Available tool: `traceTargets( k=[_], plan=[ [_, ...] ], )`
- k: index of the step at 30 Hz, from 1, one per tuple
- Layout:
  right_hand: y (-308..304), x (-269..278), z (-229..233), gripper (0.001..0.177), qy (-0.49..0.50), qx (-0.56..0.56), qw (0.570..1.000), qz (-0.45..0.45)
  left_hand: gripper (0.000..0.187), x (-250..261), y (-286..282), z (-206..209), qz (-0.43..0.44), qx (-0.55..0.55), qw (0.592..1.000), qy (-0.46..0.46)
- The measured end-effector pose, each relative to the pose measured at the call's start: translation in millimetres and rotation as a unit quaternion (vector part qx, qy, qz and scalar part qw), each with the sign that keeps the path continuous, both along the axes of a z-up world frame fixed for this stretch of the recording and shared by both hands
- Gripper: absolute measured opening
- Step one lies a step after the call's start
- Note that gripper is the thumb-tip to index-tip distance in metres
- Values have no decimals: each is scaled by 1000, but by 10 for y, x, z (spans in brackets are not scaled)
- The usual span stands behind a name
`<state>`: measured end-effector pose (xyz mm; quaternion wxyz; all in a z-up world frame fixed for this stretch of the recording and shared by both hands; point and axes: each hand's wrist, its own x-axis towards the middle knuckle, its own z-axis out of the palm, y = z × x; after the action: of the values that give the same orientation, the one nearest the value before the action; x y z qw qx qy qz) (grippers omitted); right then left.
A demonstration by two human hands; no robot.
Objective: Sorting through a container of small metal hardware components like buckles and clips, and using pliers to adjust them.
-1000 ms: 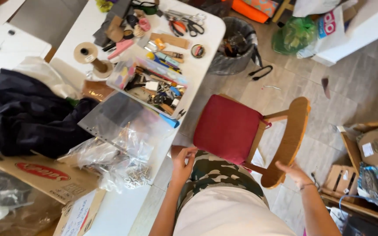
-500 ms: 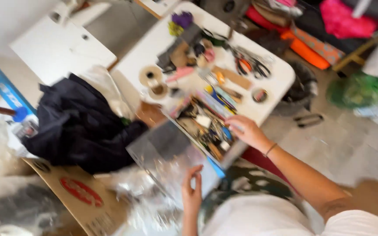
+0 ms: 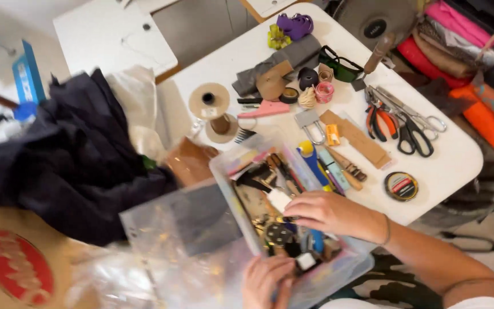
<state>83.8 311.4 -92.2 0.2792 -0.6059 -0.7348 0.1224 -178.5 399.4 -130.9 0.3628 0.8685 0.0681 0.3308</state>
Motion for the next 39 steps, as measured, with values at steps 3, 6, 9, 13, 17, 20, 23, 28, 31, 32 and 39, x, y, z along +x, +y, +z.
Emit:
traceTargets(
  k=[3,6,9,13,17,20,23,28,31,32,39],
  plan=[
    [-225,-35,-24,30,-25,44,998,38,19,27,-181,-3,46,-25,997,51],
    [-517,-56,-141,26,4,104,992,73,26,35,-326,59,100,-65,991,60],
    [-768,-3,73,17,47,137,985,89,35,52,-339,-57,137,-77,987,22],
    [-1135,37,-305,48,45,109,989,87,50,103,-570,-90,161,-191,965,-82],
    [-1161,83,-628,47,59,129,975,170,28,103,-827,-97,278,-130,951,-45],
    [-1126,131,-706,29,19,164,969,183,47,175,-934,-87,314,-213,907,-181],
    [-1030,26,-665,14,15,199,960,196,46,22,-884,-197,425,-177,875,-150],
    [-1054,-38,-758,9,27,189,967,171,27,-19,-1012,-275,474,-197,839,-179],
    [-1030,62,-588,8,24,117,975,187,23,74,-1141,-277,468,-149,846,-210],
    [-1004,98,-525,8,28,113,977,178,23,-5,-1167,-547,462,-153,850,-203],
    [-805,369,-136,32,-51,-31,971,230,22,-389,-1362,-1126,324,386,863,-37]
  ],
)
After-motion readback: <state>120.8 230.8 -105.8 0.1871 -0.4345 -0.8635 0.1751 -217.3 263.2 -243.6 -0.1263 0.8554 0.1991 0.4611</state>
